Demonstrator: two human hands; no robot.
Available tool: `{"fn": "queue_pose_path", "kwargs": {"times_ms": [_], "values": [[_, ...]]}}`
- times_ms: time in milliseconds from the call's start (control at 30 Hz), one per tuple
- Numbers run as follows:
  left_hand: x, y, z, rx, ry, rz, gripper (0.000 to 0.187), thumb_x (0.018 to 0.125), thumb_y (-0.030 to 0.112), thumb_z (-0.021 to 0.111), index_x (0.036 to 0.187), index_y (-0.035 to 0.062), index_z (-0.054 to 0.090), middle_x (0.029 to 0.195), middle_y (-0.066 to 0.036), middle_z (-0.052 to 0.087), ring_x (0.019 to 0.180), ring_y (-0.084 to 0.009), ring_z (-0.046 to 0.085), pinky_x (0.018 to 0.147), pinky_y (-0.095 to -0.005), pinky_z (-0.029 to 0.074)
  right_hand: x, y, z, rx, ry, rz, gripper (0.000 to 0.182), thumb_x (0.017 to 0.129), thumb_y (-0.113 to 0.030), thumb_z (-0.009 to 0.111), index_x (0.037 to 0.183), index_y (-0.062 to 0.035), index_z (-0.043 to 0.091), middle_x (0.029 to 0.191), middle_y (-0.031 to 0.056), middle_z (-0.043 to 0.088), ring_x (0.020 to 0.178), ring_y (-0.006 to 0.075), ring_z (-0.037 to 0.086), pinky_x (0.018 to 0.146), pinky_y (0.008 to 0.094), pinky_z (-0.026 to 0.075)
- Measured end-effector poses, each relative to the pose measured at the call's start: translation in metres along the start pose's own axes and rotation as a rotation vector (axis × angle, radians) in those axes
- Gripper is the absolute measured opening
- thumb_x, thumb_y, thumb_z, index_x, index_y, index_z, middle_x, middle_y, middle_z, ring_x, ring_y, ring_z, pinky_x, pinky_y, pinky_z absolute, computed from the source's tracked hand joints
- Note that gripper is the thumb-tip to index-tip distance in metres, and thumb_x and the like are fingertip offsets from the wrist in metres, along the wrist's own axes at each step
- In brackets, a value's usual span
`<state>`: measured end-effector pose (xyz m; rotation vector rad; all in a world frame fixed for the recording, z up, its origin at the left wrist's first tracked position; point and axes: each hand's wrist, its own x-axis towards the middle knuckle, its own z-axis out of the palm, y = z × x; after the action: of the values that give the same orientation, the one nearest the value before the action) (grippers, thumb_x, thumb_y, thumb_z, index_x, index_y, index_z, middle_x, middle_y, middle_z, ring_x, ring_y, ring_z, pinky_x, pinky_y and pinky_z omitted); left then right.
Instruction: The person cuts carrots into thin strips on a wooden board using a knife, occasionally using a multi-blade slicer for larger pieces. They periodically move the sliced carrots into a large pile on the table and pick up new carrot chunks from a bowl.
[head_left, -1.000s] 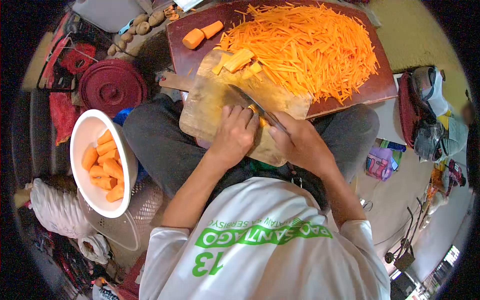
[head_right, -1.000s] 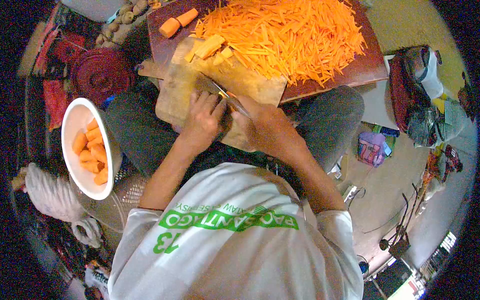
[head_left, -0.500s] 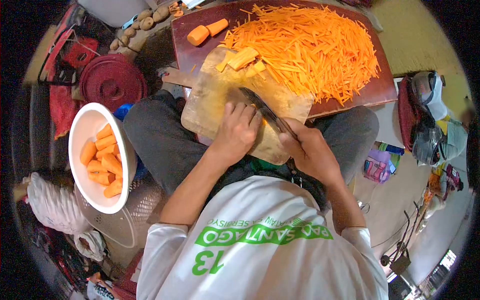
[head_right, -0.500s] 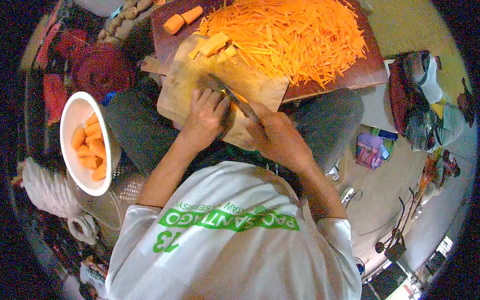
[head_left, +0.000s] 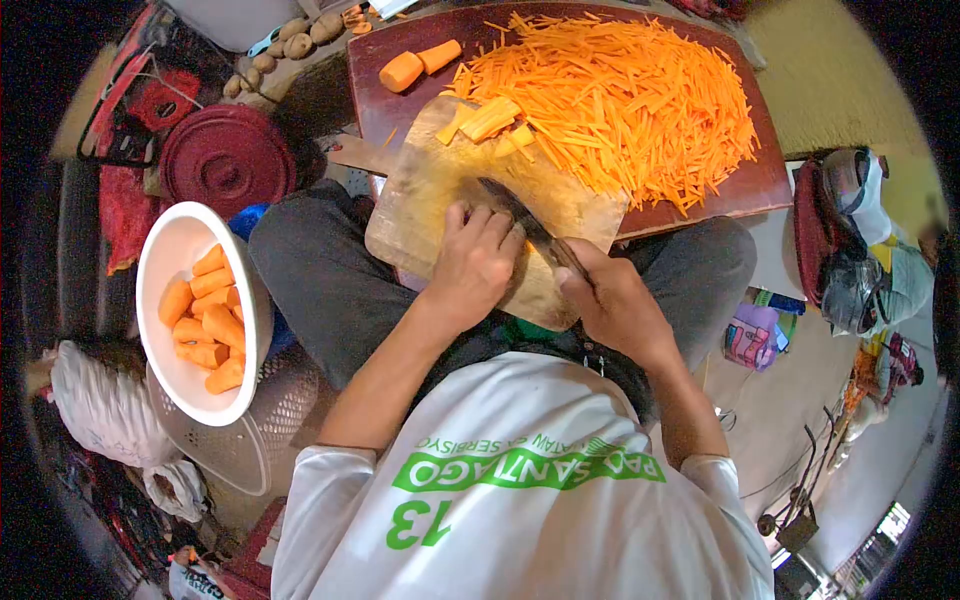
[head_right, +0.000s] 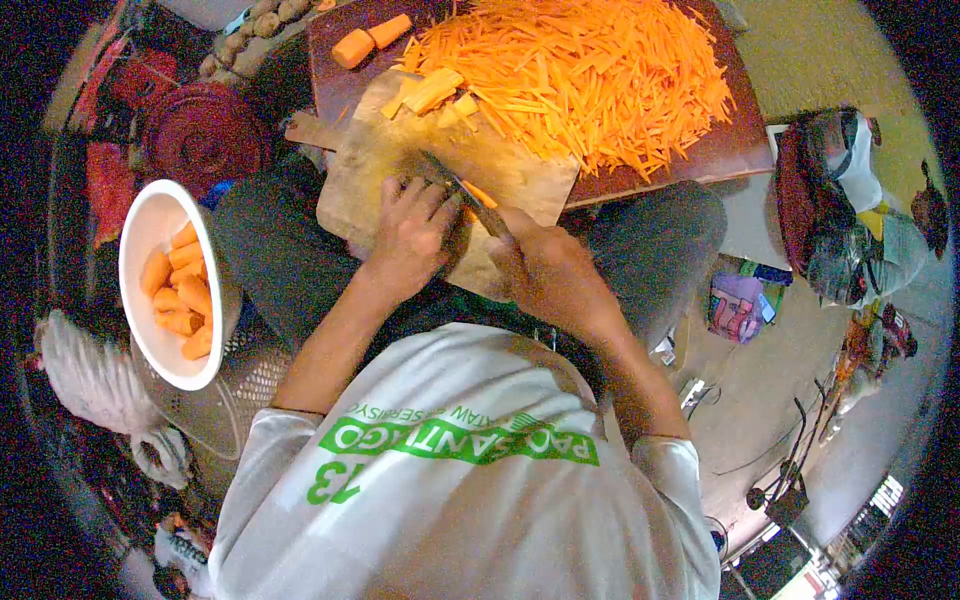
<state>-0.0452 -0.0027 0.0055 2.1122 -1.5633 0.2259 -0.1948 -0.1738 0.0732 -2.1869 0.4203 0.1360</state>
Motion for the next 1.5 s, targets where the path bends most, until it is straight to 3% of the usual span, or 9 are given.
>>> {"fn": "queue_pose_path", "kwargs": {"times_ms": [100, 300, 400, 600, 767, 1000, 1167, 1367, 1500], "values": [[0.001, 0.000, 0.006, -0.015, 0.011, 0.003, 0.029, 0.083, 0.014, 0.071, 0.106, -0.0026, 0.077, 0.108, -0.016, 0.071, 0.103, -0.0322, 0.064, 0.099, -0.0528, 0.043, 0.014, -0.004, 0.004, -0.042, 0.004, -0.017, 0.029, 0.107, -0.021, 0.063, 0.130, -0.0028, 0.062, 0.103, 0.0315, 0.073, 0.100, 0.0512, 0.073, 0.083, 0.0589, 0.057], [-0.003, 0.000, 0.003, -0.023, 0.012, -0.010, 0.031, 0.083, 0.013, 0.071, 0.109, -0.0027, 0.078, 0.107, -0.015, 0.071, 0.104, -0.0326, 0.064, 0.100, -0.0535, 0.042, 0.004, -0.012, -0.003, 0.127, 0.074, -0.154, 0.035, 0.107, -0.026, 0.061, 0.135, -0.0040, 0.062, 0.098, 0.0316, 0.073, 0.097, 0.0527, 0.072, 0.082, 0.0617, 0.056], [-0.003, -0.001, 0.001, -0.021, -0.013, -0.002, 0.032, 0.083, 0.013, 0.071, 0.110, -0.0019, 0.077, 0.105, -0.015, 0.070, 0.105, -0.0330, 0.063, 0.102, -0.0539, 0.042, 0.001, -0.017, -0.011, 0.049, -0.048, 0.034, 0.028, 0.108, -0.015, 0.060, 0.129, 0.0034, 0.065, 0.101, 0.0294, 0.072, 0.094, 0.0455, 0.073, 0.085, 0.0462, 0.057], [-0.001, -0.002, 0.003, -0.064, 0.006, -0.015, 0.037, 0.073, 0.010, 0.079, 0.110, 0.0009, 0.077, 0.105, -0.014, 0.070, 0.106, -0.0330, 0.064, 0.102, -0.0542, 0.042, 0.018, 0.002, 0.007, -0.036, 0.085, -0.116, 0.029, 0.108, -0.014, 0.062, 0.130, 0.0047, 0.065, 0.093, 0.0236, 0.070, 0.083, 0.0285, 0.071, 0.082, 0.0415, 0.057], [-0.003, -0.018, 0.003, -0.190, 0.110, -0.101, 0.035, 0.070, 0.003, 0.078, 0.106, 0.0009, 0.077, 0.101, -0.013, 0.071, 0.100, -0.0339, 0.066, 0.097, -0.0502, 0.045, 0.015, -0.004, -0.005, 0.266, 0.166, -0.096, 0.034, 0.107, -0.013, 0.064, 0.136, 0.0052, 0.065, 0.088, 0.0151, 0.067, 0.082, 0.0176, 0.069, 0.077, 0.0380, 0.056], [0.007, -0.024, -0.007, -0.169, 0.197, -0.183, 0.025, 0.072, -0.003, 0.075, 0.097, 0.0005, 0.075, 0.096, -0.014, 0.071, 0.095, -0.0353, 0.067, 0.091, -0.0476, 0.047, -0.004, 0.007, -0.005, 0.180, 0.173, -0.246, 0.031, 0.108, -0.014, 0.065, 0.133, 0.0041, 0.067, 0.079, 0.0098, 0.060, 0.069, 0.0167, 0.059, 0.067, 0.0349, 0.052], [0.007, -0.030, -0.009, -0.145, 0.338, -0.222, 0.022, 0.075, -0.004, 0.077, 0.096, 0.0022, 0.074, 0.091, -0.012, 0.068, 0.092, -0.0345, 0.066, 0.086, -0.0468, 0.048, -0.017, 0.013, -0.009, 0.162, 0.008, -0.105, 0.026, 0.107, -0.014, 0.066, 0.127, 0.0019, 0.070, 0.083, 0.0184, 0.061, 0.074, 0.0178, 0.061, 0.073, 0.0355, 0.054], [0.006, -0.028, -0.008, -0.157, 0.202, -0.159, 0.021, 0.076, -0.002, 0.078, 0.095, 0.0051, 0.074, 0.087, -0.010, 0.067, 0.087, -0.0328, 0.065, 0.082, -0.0462, 0.046, 0.005, 0.027, -0.051, 0.215, 0.026, 0.128, 0.032, 0.103, -0.017, 0.071, 0.129, 0.0019, 0.071, 0.089, 0.0094, 0.072, 0.086, 0.0147, 0.064, 0.081, 0.0352, 0.056], [0.006, -0.024, -0.006, -0.177, 0.166, -0.128, 0.019, 0.079, -0.001, 0.076, 0.097, 0.0060, 0.074, 0.086, -0.010, 0.065, 0.086, -0.0324, 0.064, 0.082, -0.0455, 0.046, 0.026, 0.054, -0.075, 0.019, 0.160, -0.039, 0.033, 0.102, -0.019, 0.073, 0.127, 0.0031, 0.073, 0.091, 0.0111, 0.074, 0.085, 0.0152, 0.067, 0.080, 0.0352, 0.057]]}}
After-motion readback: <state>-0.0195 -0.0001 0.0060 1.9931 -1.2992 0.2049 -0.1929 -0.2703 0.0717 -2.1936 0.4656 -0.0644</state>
